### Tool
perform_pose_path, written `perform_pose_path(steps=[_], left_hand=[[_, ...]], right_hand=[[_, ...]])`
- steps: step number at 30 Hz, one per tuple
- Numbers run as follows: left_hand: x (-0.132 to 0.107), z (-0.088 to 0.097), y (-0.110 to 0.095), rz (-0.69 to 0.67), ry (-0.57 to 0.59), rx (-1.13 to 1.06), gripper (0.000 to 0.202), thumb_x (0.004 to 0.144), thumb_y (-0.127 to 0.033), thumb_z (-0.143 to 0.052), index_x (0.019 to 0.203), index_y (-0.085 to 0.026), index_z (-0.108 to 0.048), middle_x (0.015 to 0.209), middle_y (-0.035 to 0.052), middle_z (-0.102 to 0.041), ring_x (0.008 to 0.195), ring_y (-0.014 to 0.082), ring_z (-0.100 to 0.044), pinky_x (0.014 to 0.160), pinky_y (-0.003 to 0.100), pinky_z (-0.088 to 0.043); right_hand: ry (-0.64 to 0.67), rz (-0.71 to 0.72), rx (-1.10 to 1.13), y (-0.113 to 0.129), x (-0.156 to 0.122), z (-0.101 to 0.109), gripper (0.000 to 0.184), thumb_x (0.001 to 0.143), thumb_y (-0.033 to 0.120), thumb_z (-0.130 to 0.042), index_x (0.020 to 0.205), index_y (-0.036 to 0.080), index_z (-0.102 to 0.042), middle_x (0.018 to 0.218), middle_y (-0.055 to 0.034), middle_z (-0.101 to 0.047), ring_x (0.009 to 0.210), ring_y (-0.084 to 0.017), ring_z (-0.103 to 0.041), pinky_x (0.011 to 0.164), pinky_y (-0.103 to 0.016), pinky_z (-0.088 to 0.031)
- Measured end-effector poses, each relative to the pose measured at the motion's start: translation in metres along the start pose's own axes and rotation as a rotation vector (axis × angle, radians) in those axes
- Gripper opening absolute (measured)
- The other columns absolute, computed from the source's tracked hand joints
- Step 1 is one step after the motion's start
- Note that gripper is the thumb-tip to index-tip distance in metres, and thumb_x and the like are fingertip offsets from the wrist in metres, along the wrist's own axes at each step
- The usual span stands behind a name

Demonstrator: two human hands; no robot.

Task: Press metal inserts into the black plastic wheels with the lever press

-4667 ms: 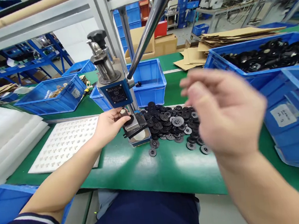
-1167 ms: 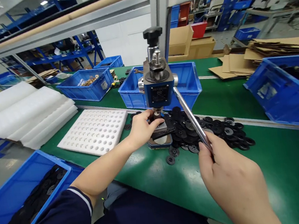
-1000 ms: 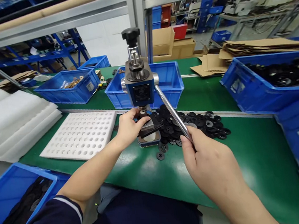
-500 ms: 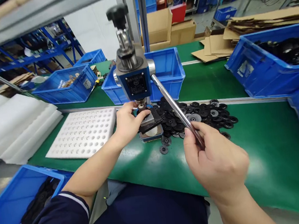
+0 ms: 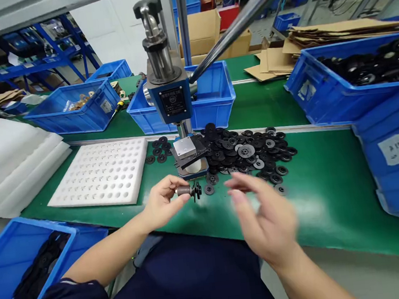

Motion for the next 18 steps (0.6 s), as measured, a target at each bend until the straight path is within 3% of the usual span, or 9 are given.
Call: perform_pose_path(steps=[4, 8, 12, 16, 18], left_hand=[[-0.014, -0.013, 0.050, 0.128, 0.048, -0.082, 0.032, 0.085, -0.042, -0.067, 0.099, -0.015, -0.056, 0.085, 0.0058, -0.065, 0.078, 0.0150, -0.061, 0.076, 0.028, -0.048], [-0.016, -0.017, 0.084, 0.115, 0.124, 0.099, 0.025, 0.084, -0.032, -0.067, 0.101, -0.015, -0.061, 0.093, 0.0083, -0.067, 0.088, 0.0192, -0.062, 0.085, 0.034, -0.048], [-0.018, -0.016, 0.094, -0.014, 0.152, 0.243, 0.016, 0.085, -0.027, -0.064, 0.097, -0.016, -0.066, 0.095, 0.0091, -0.067, 0.095, 0.0219, -0.060, 0.089, 0.037, -0.048], [-0.021, -0.013, 0.096, 0.094, 0.090, 0.183, 0.018, 0.088, -0.025, -0.059, 0.102, -0.016, -0.063, 0.096, 0.0080, -0.067, 0.091, 0.0194, -0.062, 0.087, 0.034, -0.049], [-0.022, -0.011, 0.097, 0.159, 0.080, 0.130, 0.019, 0.088, -0.025, -0.058, 0.104, -0.015, -0.061, 0.096, 0.0072, -0.068, 0.088, 0.0181, -0.063, 0.085, 0.032, -0.050]], right_hand=[[0.239, -0.179, 0.255, -0.020, -0.017, -0.052, 0.026, 0.098, 0.036, -0.046, 0.106, 0.018, -0.063, 0.089, -0.0056, -0.071, 0.074, -0.014, -0.068, 0.071, -0.027, -0.055], [0.274, -0.143, 0.236, -0.023, -0.021, -0.069, 0.019, 0.094, 0.031, -0.050, 0.087, 0.018, -0.063, 0.076, -0.0028, -0.068, 0.068, -0.014, -0.064, 0.067, -0.026, -0.051], [0.251, -0.037, 0.215, -0.014, -0.020, -0.070, 0.018, 0.093, 0.028, -0.049, 0.084, 0.020, -0.063, 0.078, -0.0038, -0.067, 0.068, -0.014, -0.062, 0.067, -0.026, -0.052], [0.172, -0.140, 0.210, -0.019, -0.023, -0.076, 0.017, 0.092, 0.029, -0.049, 0.087, 0.020, -0.063, 0.078, -0.0047, -0.068, 0.068, -0.015, -0.064, 0.067, -0.028, -0.054], [0.197, -0.212, 0.253, -0.024, -0.025, -0.081, 0.017, 0.091, 0.031, -0.051, 0.090, 0.019, -0.063, 0.078, -0.0045, -0.069, 0.067, -0.015, -0.065, 0.065, -0.028, -0.055]])
Point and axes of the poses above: each hand's wrist, its own x-axis towards the middle knuckle, its own z-axis out of the back of the hand, y = z × x, the point moved 1 cm from there along x, towards the middle knuckle
